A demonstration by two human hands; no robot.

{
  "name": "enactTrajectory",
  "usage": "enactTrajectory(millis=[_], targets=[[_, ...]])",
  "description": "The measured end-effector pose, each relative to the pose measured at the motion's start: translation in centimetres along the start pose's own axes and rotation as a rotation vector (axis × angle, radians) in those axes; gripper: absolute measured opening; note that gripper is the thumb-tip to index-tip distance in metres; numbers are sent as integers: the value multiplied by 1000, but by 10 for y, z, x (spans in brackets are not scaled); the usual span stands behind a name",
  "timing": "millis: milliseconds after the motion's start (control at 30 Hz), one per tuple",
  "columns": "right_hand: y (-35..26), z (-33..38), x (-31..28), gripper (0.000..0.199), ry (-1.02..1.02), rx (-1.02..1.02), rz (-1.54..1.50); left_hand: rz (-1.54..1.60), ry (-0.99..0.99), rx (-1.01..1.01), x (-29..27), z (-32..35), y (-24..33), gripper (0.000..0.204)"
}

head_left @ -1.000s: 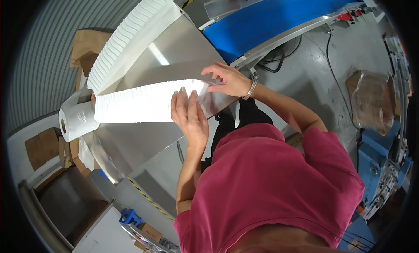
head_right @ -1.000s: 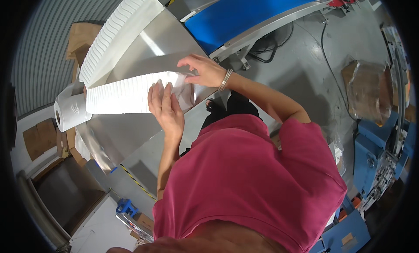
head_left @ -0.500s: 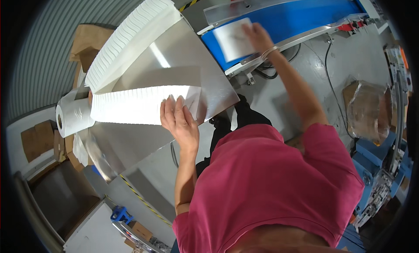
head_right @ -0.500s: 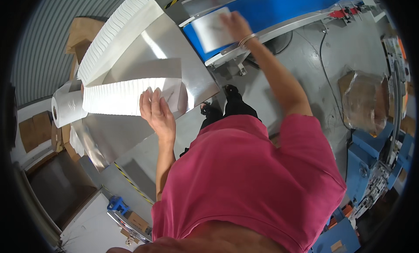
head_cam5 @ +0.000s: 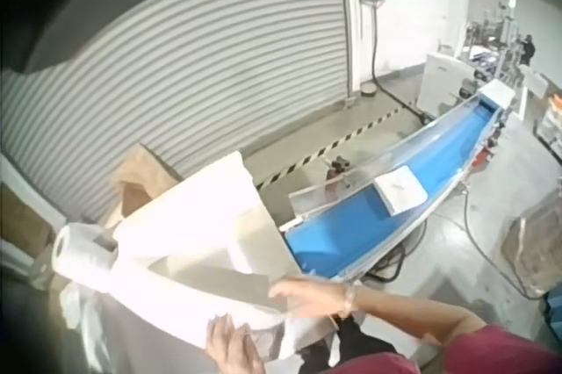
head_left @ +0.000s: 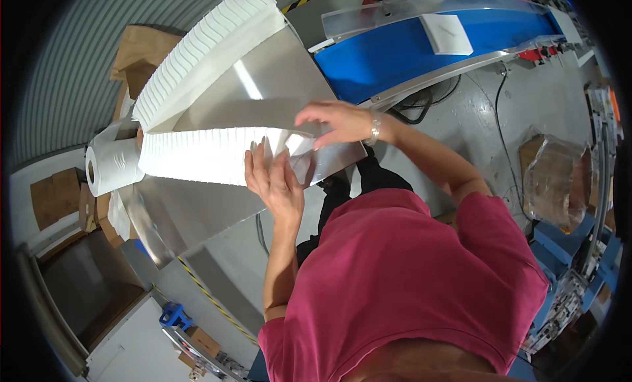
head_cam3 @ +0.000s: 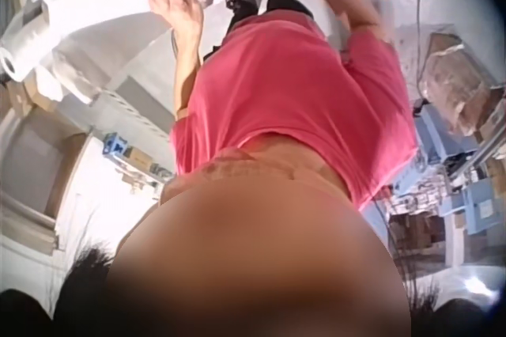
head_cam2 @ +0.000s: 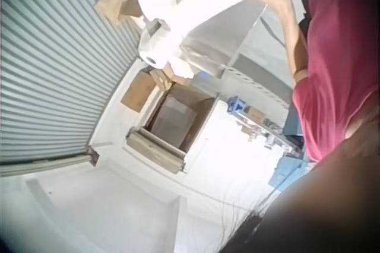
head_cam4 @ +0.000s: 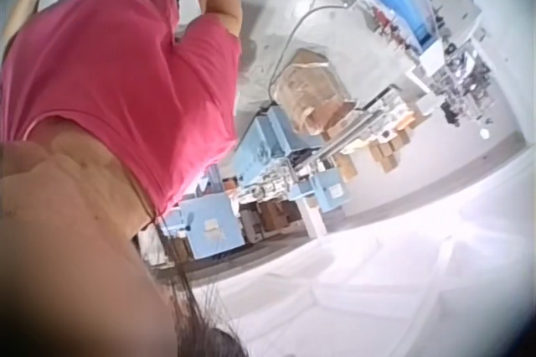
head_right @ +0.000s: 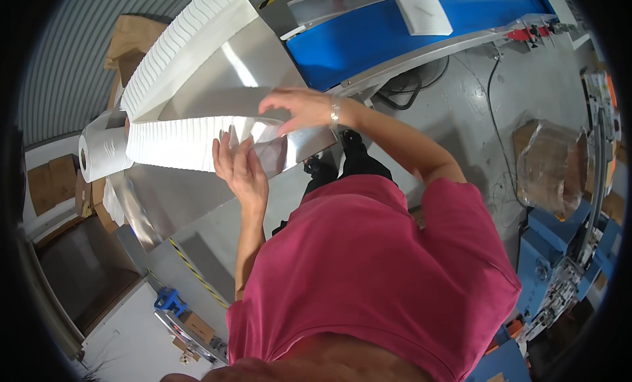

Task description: The recorder is packing stacks of folded paper napkins into a packaging machine or onto a conveyor belt.

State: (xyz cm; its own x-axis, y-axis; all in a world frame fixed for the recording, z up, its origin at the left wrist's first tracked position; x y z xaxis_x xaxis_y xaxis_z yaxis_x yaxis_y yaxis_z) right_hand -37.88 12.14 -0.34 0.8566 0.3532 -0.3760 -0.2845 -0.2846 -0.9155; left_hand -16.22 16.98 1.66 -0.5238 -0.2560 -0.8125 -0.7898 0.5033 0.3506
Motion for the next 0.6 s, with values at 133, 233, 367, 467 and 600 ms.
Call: enactTrajectory(millis=[133, 233, 367, 467, 600], targets=[[30, -5, 15, 42, -60, -213, 78, 18, 1, 11, -3, -8, 9, 27], [42, 5, -16, 25, 125, 287, -207, -12, 29, -121, -1, -1, -8, 33], [143, 37, -108, 30, 701, 493, -14, 14, 35, -92, 3, -3, -12, 34], [135, 57, -149, 35, 758, 676, 932, 21, 58, -76, 3, -4, -12, 36], [75, 28, -110, 48, 554, 333, 855, 13, 63, -81, -1, -5, -14, 31]])
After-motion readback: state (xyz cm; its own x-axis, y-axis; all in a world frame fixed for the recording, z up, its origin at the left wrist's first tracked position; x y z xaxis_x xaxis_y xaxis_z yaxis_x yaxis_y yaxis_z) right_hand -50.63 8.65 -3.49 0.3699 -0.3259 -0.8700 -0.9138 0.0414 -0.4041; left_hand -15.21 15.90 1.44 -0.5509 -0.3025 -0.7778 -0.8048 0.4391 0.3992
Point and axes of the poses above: each hand's wrist, its own z-axis away from the middle knuckle, its own x-axis out of the palm, y = z × x, the point moved 1 cm from there along -z, towards the middle knuckle
